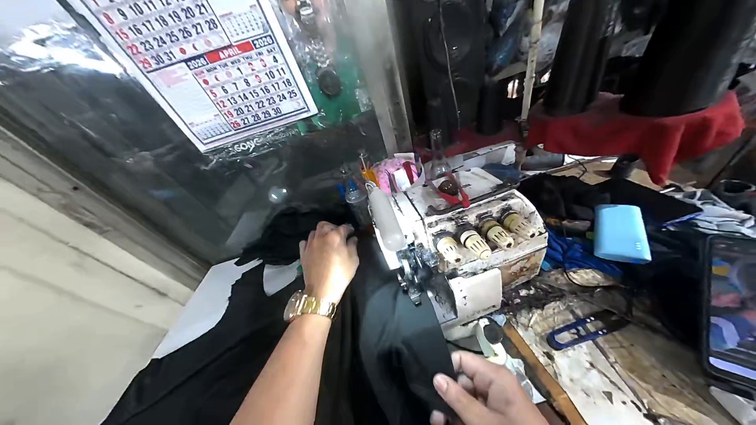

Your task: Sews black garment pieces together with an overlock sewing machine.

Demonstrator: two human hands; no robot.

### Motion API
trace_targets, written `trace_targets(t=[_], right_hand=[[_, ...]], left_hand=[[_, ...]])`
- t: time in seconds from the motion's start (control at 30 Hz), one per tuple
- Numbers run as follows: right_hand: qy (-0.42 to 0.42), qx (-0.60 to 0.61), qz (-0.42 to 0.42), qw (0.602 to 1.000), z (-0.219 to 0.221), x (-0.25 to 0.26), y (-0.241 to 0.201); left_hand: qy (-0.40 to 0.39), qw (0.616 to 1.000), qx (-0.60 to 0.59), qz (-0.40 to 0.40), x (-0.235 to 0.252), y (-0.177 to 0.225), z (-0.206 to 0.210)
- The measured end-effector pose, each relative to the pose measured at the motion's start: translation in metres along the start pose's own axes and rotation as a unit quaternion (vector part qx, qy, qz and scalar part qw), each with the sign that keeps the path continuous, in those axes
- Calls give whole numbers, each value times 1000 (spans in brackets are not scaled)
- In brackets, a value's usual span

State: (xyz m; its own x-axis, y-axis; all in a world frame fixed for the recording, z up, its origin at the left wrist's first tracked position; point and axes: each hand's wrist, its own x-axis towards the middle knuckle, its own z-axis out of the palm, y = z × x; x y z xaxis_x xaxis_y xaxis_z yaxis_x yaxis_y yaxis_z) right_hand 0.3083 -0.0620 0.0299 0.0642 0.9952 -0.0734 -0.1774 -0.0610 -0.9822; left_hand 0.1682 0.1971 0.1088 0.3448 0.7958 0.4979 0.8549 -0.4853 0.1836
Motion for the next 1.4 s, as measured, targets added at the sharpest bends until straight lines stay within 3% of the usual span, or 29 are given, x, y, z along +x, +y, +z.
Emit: trace_targets(t=[0.1, 0.2, 0.27, 0.37, 0.5, 0.7, 0.97, 1.17, 1.3, 1.4], right_hand=[[16, 18, -18, 1000, 0, 9, -1], [8, 0, -44, 999, -6, 11, -1], [25, -38, -51, 998, -10, 13, 2], [62, -78, -72, 992, -10, 16, 9], [88, -86, -99, 987, -5, 8, 8], [120, -91, -98, 984, -9, 14, 9], [226, -191, -196, 935, 1, 76, 2], [140, -152, -158, 966, 0, 52, 8], [-9, -139, -145, 979, -2, 32, -1], [-99, -141, -174, 970, -8, 15, -11]], left_hand=[[75, 994, -53, 61, -49, 19, -28], [55, 984, -145, 86, -124, 31, -25], [43, 982, -156, 100, -142, 22, -11], [29, 986, -137, 94, -133, 7, -16], [50, 983, -126, 120, -142, 37, -35], [113, 978, -149, 89, -161, 44, 0], [0, 978, -200, 54, -105, 10, 2], [8, 983, -181, -31, -124, 0, -4], [22, 998, -60, -20, -133, -14, -32], [3, 998, -56, 25, -170, 15, -55]])
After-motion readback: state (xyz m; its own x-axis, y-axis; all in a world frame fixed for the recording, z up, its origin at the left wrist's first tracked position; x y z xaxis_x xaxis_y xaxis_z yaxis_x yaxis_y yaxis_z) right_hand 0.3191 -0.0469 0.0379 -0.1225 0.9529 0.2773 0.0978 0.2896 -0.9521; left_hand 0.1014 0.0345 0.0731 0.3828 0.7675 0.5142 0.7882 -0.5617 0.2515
